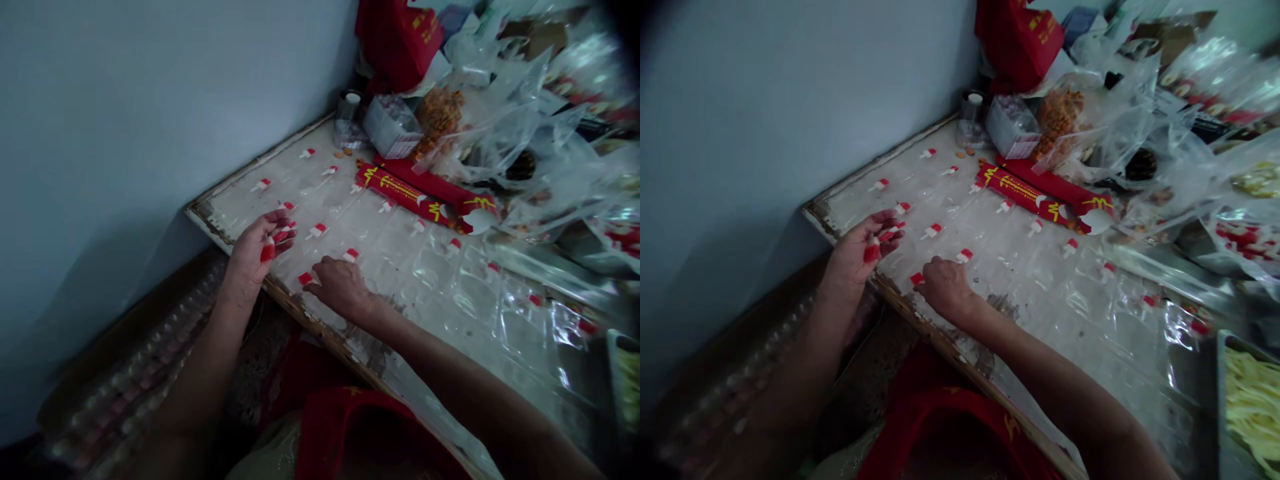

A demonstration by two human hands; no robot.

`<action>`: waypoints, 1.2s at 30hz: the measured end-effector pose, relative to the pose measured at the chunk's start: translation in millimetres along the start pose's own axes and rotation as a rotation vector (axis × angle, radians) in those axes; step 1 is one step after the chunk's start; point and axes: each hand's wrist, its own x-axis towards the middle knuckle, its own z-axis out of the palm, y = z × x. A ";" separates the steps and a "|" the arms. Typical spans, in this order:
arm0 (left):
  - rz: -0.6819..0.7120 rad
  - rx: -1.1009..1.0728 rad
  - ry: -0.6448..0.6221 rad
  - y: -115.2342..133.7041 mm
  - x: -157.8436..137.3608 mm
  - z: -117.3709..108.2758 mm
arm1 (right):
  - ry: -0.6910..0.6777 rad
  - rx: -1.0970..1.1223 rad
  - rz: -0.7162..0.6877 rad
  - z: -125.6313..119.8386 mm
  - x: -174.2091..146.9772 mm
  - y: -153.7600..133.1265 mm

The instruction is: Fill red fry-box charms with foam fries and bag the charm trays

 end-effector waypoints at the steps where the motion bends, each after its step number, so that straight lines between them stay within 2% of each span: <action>1: 0.007 0.015 -0.001 -0.8 -1.0 0.1 | -0.010 -0.027 0.027 1.4 2.3 -6.4; 3: 0.014 0.039 0.012 -3.4 -1.6 1.5 | -0.019 0.036 0.071 3.0 7.1 -12.1; 6: -0.003 0.040 0.036 -7.9 1.6 8.4 | 0.047 0.361 0.149 -1.0 4.8 -1.7; 9: 0.006 0.052 0.016 -12.4 5.3 23.0 | 0.222 0.765 0.273 -6.8 -21.2 30.1; 12: 0.036 0.099 -0.053 -20.5 5.6 44.2 | 0.396 1.050 0.526 -1.9 -62.3 72.5; 15: -0.011 0.116 -0.159 -35.4 2.0 68.4 | 0.504 1.099 0.734 15.3 -93.1 103.5; 17: -0.057 0.106 -0.229 -48.1 -2.7 83.0 | 0.552 1.020 0.789 26.6 -100.3 111.0; 20: -0.116 0.120 -0.348 -66.4 -11.5 98.3 | 0.574 0.803 0.806 33.9 -95.6 108.8; 24: -0.193 0.171 -0.452 -82.5 -20.4 107.0 | 0.502 0.437 0.829 26.8 -89.2 104.2; 26: -0.206 0.200 -0.475 -87.3 -22.5 109.5 | 0.490 0.432 0.829 20.3 -93.3 106.2; 29: -0.218 0.249 -0.525 -93.6 -26.3 115.5 | 0.558 0.656 0.774 12.7 -103.6 110.0; 33: -0.239 0.319 -0.626 -103.1 -39.6 130.0 | 0.566 1.193 0.665 12.1 -110.0 105.8; 36: -0.288 0.319 -0.635 -110.7 -49.8 142.3 | 0.738 1.527 0.684 8.2 -119.4 109.7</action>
